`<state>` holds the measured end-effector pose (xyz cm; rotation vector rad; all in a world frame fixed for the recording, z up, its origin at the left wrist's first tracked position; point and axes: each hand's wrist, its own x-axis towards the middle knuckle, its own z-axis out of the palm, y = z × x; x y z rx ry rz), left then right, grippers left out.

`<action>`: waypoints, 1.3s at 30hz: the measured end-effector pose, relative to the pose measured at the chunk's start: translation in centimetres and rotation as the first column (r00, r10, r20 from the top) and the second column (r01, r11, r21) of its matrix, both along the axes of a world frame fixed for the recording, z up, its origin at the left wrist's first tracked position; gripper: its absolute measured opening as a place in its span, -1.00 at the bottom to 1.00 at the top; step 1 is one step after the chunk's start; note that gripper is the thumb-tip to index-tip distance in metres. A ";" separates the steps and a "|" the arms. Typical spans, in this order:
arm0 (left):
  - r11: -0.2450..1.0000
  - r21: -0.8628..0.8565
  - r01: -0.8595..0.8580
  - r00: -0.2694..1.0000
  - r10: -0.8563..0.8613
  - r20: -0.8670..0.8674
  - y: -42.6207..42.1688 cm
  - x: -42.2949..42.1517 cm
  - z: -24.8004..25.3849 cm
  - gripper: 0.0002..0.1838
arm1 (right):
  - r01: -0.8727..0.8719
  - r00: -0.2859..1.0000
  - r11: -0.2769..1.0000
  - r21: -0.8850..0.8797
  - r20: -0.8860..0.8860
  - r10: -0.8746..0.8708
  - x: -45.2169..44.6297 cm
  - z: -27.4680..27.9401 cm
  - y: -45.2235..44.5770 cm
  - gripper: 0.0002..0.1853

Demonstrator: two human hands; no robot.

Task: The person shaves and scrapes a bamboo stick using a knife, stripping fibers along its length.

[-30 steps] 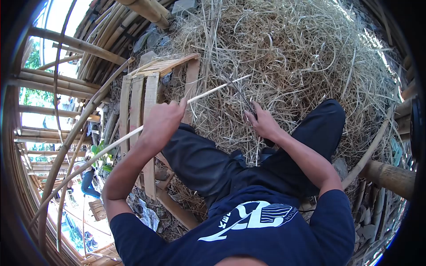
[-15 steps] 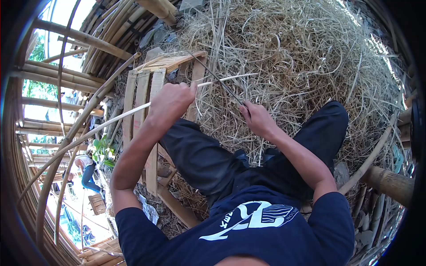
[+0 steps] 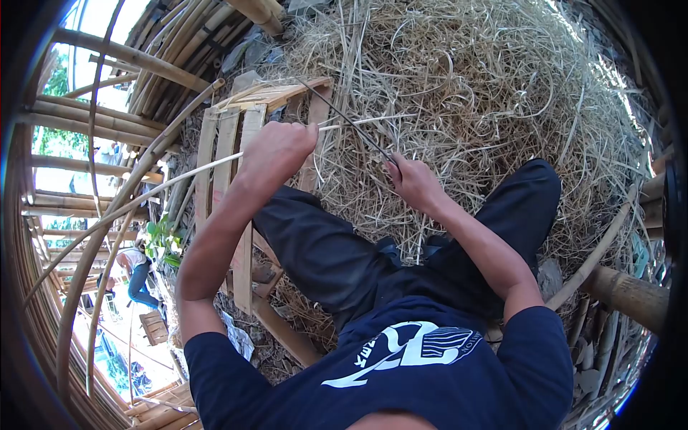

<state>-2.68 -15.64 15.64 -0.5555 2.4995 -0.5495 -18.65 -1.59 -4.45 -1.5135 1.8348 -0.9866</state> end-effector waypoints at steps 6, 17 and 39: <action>0.996 -0.046 0.080 0.974 -0.088 -0.208 -0.2 0.8 -0.5 -0.87 | 0.015 1.000 0.994 -0.111 0.002 -0.015 0.4 0.6 -0.2 -0.72; 1.000 0.005 -0.022 0.999 0.022 -0.036 -0.2 0.3 -0.5 -0.66 | 0.132 0.991 0.986 0.104 0.011 -0.134 -1.2 -1.7 0.0 -0.63; 0.999 -0.033 0.030 0.999 -0.031 -0.039 0.1 0.9 -1.1 -0.55 | -0.001 0.998 0.998 -0.063 -0.062 -0.003 0.5 -0.4 -0.5 -0.77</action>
